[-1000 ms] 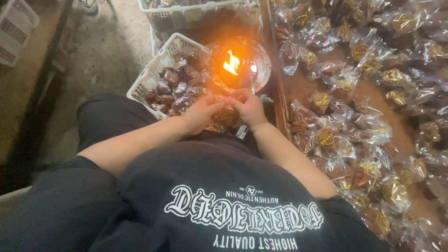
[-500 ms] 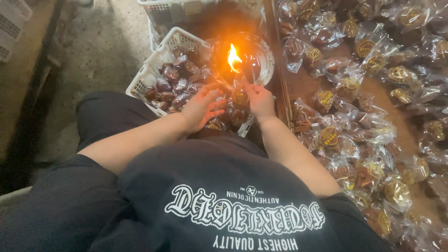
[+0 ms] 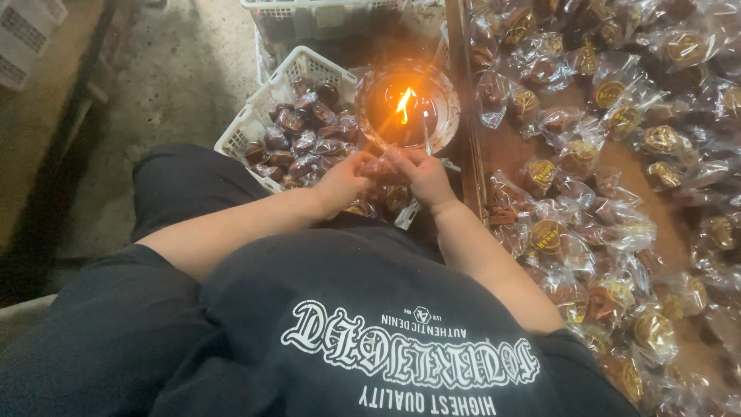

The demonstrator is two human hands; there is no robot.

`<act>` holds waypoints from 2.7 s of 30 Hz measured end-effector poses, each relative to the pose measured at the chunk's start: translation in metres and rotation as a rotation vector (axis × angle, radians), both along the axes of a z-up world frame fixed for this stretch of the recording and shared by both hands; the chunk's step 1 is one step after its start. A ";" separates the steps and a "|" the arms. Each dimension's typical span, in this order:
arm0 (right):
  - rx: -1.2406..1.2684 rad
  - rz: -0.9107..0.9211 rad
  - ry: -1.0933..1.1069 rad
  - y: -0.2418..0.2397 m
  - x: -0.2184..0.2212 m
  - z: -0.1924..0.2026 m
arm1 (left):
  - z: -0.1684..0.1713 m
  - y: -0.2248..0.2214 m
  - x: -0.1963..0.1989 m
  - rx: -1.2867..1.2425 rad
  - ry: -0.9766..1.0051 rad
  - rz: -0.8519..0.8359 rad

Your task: Sealing small plastic bags containing food items by melting the edges over an open flame and pinching them shut.

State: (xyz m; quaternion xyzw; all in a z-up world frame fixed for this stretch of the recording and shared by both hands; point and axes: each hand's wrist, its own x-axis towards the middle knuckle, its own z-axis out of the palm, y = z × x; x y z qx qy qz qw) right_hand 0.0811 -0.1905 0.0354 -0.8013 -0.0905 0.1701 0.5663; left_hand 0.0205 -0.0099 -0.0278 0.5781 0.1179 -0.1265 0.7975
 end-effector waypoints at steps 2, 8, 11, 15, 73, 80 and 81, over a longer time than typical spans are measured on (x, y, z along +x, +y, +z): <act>0.169 0.022 0.257 -0.003 0.002 -0.007 | 0.007 0.007 -0.003 0.316 -0.094 0.064; 0.116 0.129 0.380 -0.003 -0.004 -0.009 | 0.024 0.007 -0.018 0.131 -0.107 0.038; 0.106 0.072 0.298 -0.007 0.009 -0.032 | 0.049 0.017 -0.025 0.342 0.068 0.177; 0.021 0.075 0.218 -0.012 0.022 -0.055 | 0.031 0.053 -0.019 0.275 0.122 0.498; -0.757 -0.462 -0.770 -0.266 -0.010 -0.029 | -0.154 0.180 -0.005 0.081 0.434 0.218; -0.961 -0.670 -0.970 -0.305 0.021 -0.066 | -0.192 0.189 0.004 0.013 0.433 0.242; -0.953 -0.673 -0.978 -0.294 0.027 -0.050 | -0.185 0.190 0.004 0.016 0.424 0.247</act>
